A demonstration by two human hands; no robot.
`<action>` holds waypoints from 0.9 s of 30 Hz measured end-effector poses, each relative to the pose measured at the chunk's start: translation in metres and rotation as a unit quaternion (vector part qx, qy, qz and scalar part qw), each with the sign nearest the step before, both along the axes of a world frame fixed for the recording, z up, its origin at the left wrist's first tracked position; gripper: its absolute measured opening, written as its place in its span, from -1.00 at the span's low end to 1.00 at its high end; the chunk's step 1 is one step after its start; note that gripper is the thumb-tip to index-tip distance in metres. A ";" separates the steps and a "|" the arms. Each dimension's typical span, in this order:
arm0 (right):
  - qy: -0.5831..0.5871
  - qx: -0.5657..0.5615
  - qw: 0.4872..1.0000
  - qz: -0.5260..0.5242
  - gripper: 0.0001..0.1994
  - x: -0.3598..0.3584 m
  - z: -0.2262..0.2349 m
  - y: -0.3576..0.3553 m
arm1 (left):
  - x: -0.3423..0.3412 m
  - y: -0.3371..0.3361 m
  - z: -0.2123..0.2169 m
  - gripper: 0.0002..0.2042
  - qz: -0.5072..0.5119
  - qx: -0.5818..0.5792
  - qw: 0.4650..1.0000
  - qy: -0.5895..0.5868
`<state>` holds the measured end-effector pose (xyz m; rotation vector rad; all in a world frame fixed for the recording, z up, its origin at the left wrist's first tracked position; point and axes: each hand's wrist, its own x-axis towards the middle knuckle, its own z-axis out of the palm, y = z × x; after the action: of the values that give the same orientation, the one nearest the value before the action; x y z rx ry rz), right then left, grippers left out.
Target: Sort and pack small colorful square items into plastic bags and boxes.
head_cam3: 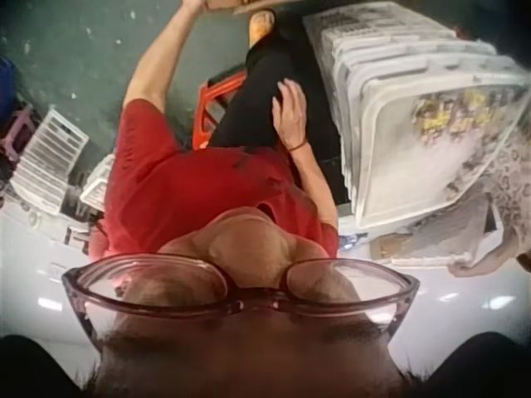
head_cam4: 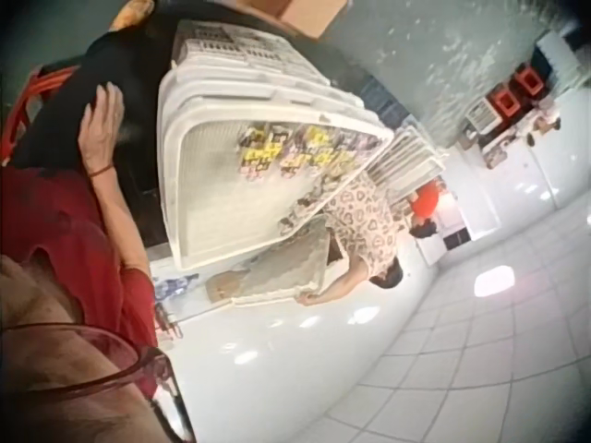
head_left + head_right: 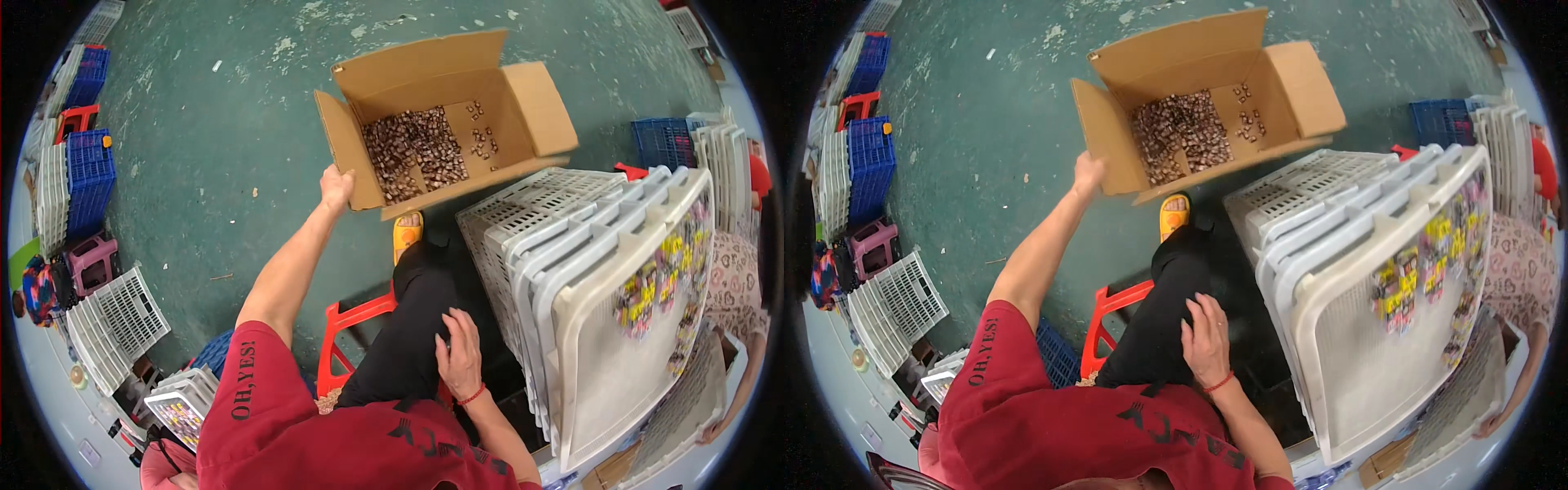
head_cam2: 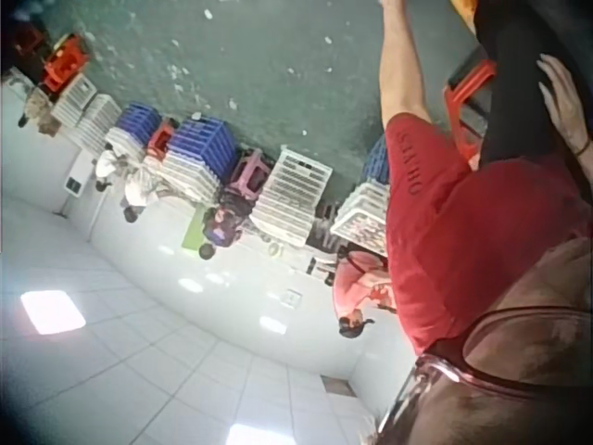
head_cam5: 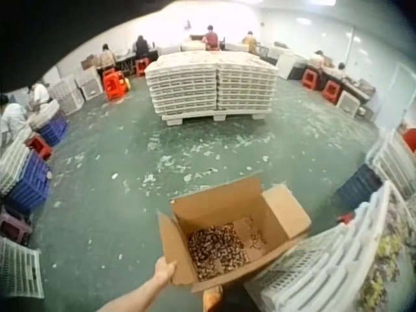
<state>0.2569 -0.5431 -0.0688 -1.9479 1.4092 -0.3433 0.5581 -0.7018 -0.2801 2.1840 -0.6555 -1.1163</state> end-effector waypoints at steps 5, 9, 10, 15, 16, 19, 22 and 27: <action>-0.113 -0.069 0.991 -0.009 -0.66 0.086 -0.009 -0.106 | 0.018 0.022 0.025 -0.56 0.002 0.021 0.999 -0.050; -0.157 -0.132 0.975 -0.085 -0.69 0.138 -0.064 -0.225 | -0.035 -0.008 0.039 -0.33 -0.098 -0.228 0.886 -0.392; -0.138 -0.151 0.975 -0.086 -0.70 0.145 -0.084 -0.250 | -0.047 -0.017 0.039 -0.34 -0.118 -0.291 0.873 -0.374; 0.114 0.073 0.978 -0.156 -0.68 0.132 -0.195 -0.299 | -0.128 -0.047 -0.011 -0.49 -0.187 -0.197 0.949 -0.162; 0.114 0.075 0.979 -0.153 -0.68 0.133 -0.207 -0.301 | -0.122 -0.053 -0.032 -0.49 -0.185 -0.194 0.950 -0.162; 0.220 0.204 0.952 -0.051 -0.74 0.134 -0.250 -0.303 | -0.104 -0.073 -0.079 -0.42 0.148 0.149 0.973 0.091; 0.180 0.079 0.980 0.010 -0.74 0.139 -0.296 -0.316 | -0.076 -0.062 -0.145 -0.34 0.340 0.277 0.896 0.076; 0.253 0.070 0.949 0.173 -0.63 0.151 -0.361 -0.356 | -0.077 -0.055 -0.179 -0.31 0.422 0.280 0.845 0.174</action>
<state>0.4083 -0.8986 -0.4293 -2.2027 1.3029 0.4377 0.4806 -0.7567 -0.4594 2.2109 0.8419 -1.2076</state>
